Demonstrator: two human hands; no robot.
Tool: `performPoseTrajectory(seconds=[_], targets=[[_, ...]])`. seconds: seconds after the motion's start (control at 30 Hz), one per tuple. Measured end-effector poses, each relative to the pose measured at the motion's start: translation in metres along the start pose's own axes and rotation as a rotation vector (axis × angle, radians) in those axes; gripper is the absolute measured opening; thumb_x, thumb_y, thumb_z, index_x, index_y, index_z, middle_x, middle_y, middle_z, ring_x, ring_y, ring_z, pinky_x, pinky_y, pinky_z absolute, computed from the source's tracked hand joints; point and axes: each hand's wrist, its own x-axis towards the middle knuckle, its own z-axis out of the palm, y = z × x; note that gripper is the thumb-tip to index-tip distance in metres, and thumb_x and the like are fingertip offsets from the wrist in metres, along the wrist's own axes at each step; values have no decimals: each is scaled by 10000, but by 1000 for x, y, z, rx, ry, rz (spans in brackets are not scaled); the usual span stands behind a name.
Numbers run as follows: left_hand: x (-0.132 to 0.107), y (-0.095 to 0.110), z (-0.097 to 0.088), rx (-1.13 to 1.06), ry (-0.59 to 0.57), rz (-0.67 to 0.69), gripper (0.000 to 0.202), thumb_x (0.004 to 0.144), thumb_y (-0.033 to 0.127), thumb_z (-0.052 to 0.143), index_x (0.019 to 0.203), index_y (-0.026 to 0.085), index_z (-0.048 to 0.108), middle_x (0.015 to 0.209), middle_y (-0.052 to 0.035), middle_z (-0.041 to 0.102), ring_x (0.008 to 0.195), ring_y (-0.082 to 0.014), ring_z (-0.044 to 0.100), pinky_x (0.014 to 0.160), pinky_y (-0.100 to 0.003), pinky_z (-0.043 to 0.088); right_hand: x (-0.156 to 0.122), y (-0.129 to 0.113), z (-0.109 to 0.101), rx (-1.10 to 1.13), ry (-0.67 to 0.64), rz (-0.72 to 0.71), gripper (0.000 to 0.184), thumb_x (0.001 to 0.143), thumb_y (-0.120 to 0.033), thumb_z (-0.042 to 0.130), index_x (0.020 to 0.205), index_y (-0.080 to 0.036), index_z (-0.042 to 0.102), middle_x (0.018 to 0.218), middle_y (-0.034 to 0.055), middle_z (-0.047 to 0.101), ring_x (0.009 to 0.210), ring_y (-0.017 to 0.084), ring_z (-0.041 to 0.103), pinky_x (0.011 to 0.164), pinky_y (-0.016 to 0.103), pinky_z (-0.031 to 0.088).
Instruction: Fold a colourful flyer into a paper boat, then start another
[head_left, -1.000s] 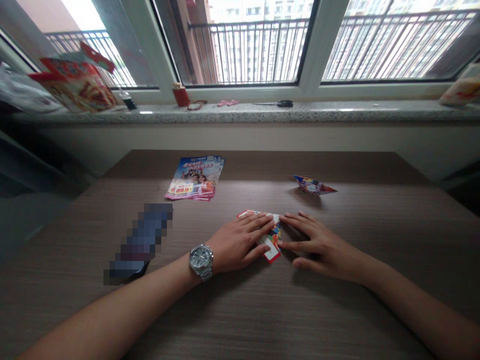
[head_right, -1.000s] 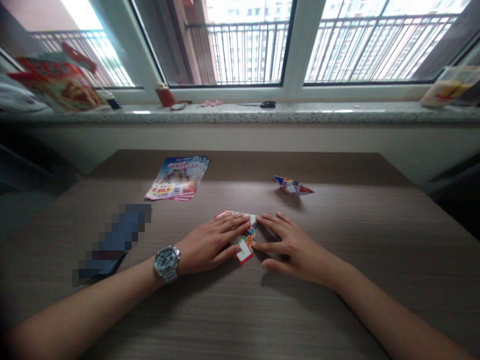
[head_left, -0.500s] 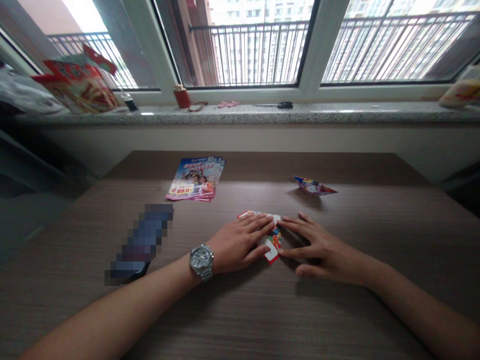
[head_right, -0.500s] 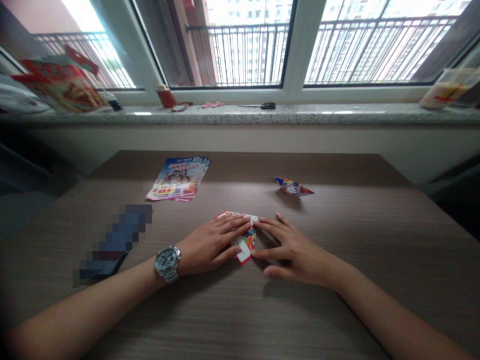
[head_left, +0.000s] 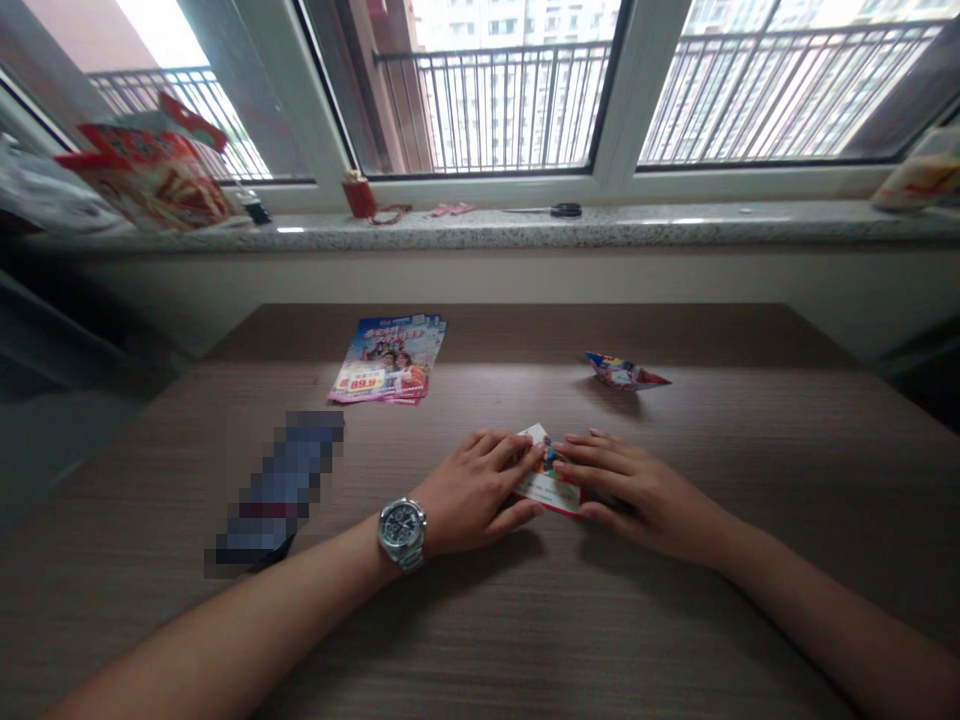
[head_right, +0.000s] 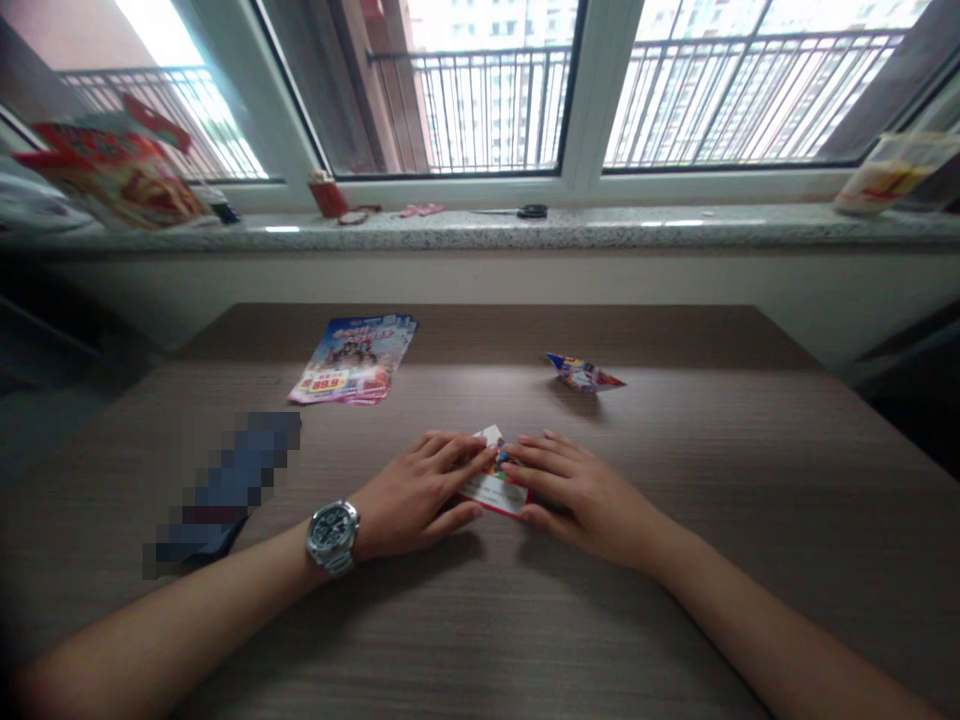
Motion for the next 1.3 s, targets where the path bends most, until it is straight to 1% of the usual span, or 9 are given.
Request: performPoseTrajectory(seconds=[0.1, 0.23, 0.4, 0.6, 0.73, 0.93, 1.07, 1.13, 1.3], targets=[[0, 1, 1, -8, 12, 11, 630, 1008, 530, 437, 1506, 148, 386, 1467, -147, 473, 1300, -311, 445, 1116, -462, 373, 1, -2, 2, -17, -23, 7, 496, 974, -309, 588, 1459, -248, 499, 1516, 81, 517, 1426, 262, 436, 1193, 532, 336], [1, -1, 0, -38, 2, 48, 616, 1016, 501, 441, 1521, 157, 361, 1475, -132, 480, 1308, -299, 454, 1114, -444, 394, 0, -2, 0, -25, -31, 46, 445, 973, -303, 588, 1414, -268, 540, 1479, 55, 560, 1420, 263, 445, 1181, 550, 350], [2, -3, -2, -79, 21, 66, 530, 999, 471, 497, 1457, 206, 457, 1455, -99, 522, 1318, -290, 476, 1121, -452, 399, -1, 0, -3, -20, 0, 75, 353, 980, -299, 583, 1332, -275, 596, 1423, 47, 615, 1368, 251, 511, 1166, 538, 376], [2, -2, 1, -109, 14, 25, 603, 932, 487, 610, 1459, 235, 461, 1452, -76, 530, 1264, -277, 520, 1095, -447, 436, 0, -2, -1, -15, 16, 84, 421, 929, -336, 666, 1339, -280, 590, 1412, 55, 623, 1313, 248, 564, 1153, 526, 395], [3, -2, 3, -87, 16, 11, 547, 953, 448, 588, 1451, 252, 477, 1435, -59, 547, 1226, -266, 540, 1064, -439, 462, 1, -3, -2, -11, 24, 70, 398, 943, -311, 646, 1336, -278, 591, 1400, 60, 632, 1309, 240, 569, 1155, 525, 392], [3, -1, 1, -85, 44, 29, 481, 989, 399, 545, 1444, 252, 492, 1400, -75, 574, 1206, -258, 556, 1038, -440, 476, 3, -8, -2, -1, 30, 71, 426, 933, -330, 655, 1349, -267, 587, 1399, 77, 630, 1300, 241, 577, 1162, 520, 384], [3, -1, 1, -76, 85, 41, 403, 1020, 372, 497, 1399, 243, 539, 1348, -78, 607, 1165, -245, 573, 1010, -431, 486, 4, -11, -1, -1, 50, 64, 325, 978, -271, 581, 1300, -263, 625, 1380, 73, 643, 1291, 227, 584, 1153, 493, 406], [3, -1, 2, -67, 97, 41, 361, 1030, 351, 479, 1363, 243, 568, 1320, -69, 622, 1137, -237, 580, 994, -419, 491, 4, -12, -1, 0, 47, 49, 317, 993, -245, 547, 1299, -266, 627, 1370, 70, 651, 1285, 220, 589, 1154, 491, 407], [4, -1, 0, -75, 94, 34, 321, 1045, 315, 445, 1314, 236, 601, 1285, -68, 635, 1105, -225, 588, 972, -402, 496, 5, -11, 2, -11, 66, 43, 299, 992, -262, 567, 1282, -258, 640, 1345, 72, 668, 1256, 228, 609, 1138, 496, 429]])
